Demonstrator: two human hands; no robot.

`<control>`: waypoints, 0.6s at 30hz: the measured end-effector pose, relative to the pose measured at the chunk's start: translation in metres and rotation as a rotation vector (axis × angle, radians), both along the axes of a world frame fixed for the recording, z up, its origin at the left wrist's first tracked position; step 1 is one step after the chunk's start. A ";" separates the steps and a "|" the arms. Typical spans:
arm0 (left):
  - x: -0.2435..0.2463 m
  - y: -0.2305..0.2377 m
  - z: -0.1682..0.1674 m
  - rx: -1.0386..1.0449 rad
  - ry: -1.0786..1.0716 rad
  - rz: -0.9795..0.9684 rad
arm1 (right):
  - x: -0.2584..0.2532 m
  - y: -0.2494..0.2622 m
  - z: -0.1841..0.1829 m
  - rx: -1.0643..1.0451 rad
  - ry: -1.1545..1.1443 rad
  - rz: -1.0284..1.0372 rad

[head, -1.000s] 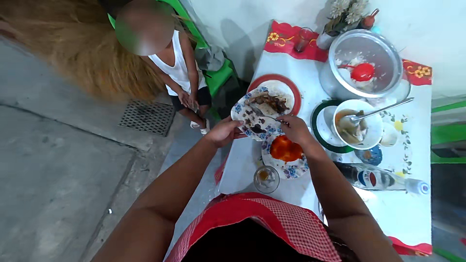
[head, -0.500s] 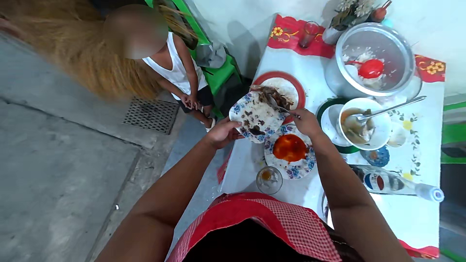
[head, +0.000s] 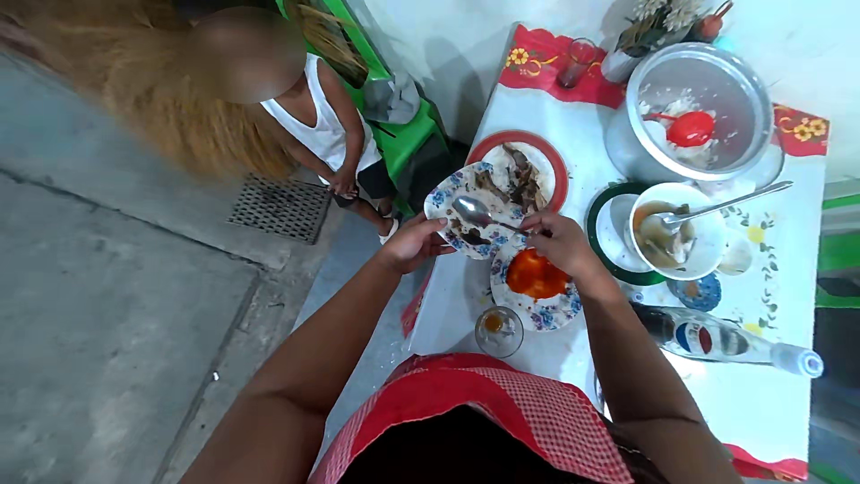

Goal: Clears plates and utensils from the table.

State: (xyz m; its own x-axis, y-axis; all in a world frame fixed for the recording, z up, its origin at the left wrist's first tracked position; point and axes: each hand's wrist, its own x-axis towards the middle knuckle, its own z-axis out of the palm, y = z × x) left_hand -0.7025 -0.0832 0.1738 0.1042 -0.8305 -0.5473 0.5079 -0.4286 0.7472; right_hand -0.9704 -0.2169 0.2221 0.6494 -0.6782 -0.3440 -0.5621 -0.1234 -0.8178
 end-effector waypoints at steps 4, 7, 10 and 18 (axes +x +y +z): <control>-0.003 -0.001 0.004 0.001 -0.018 0.028 | -0.007 0.007 -0.005 0.026 0.069 0.051; -0.005 -0.002 0.004 0.007 -0.025 0.061 | -0.011 -0.012 -0.041 -0.060 0.094 0.000; -0.003 -0.002 0.004 0.000 -0.022 0.064 | -0.006 -0.035 -0.050 -0.126 0.202 -0.071; -0.006 -0.007 0.014 -0.041 -0.028 0.023 | 0.002 0.013 -0.008 -0.026 -0.058 0.024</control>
State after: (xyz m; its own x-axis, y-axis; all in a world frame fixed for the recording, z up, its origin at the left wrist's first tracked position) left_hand -0.7089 -0.0898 0.1873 0.1382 -0.8496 -0.5090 0.4960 -0.3855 0.7781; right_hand -0.9681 -0.2035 0.2141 0.6837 -0.6707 -0.2876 -0.5104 -0.1579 -0.8453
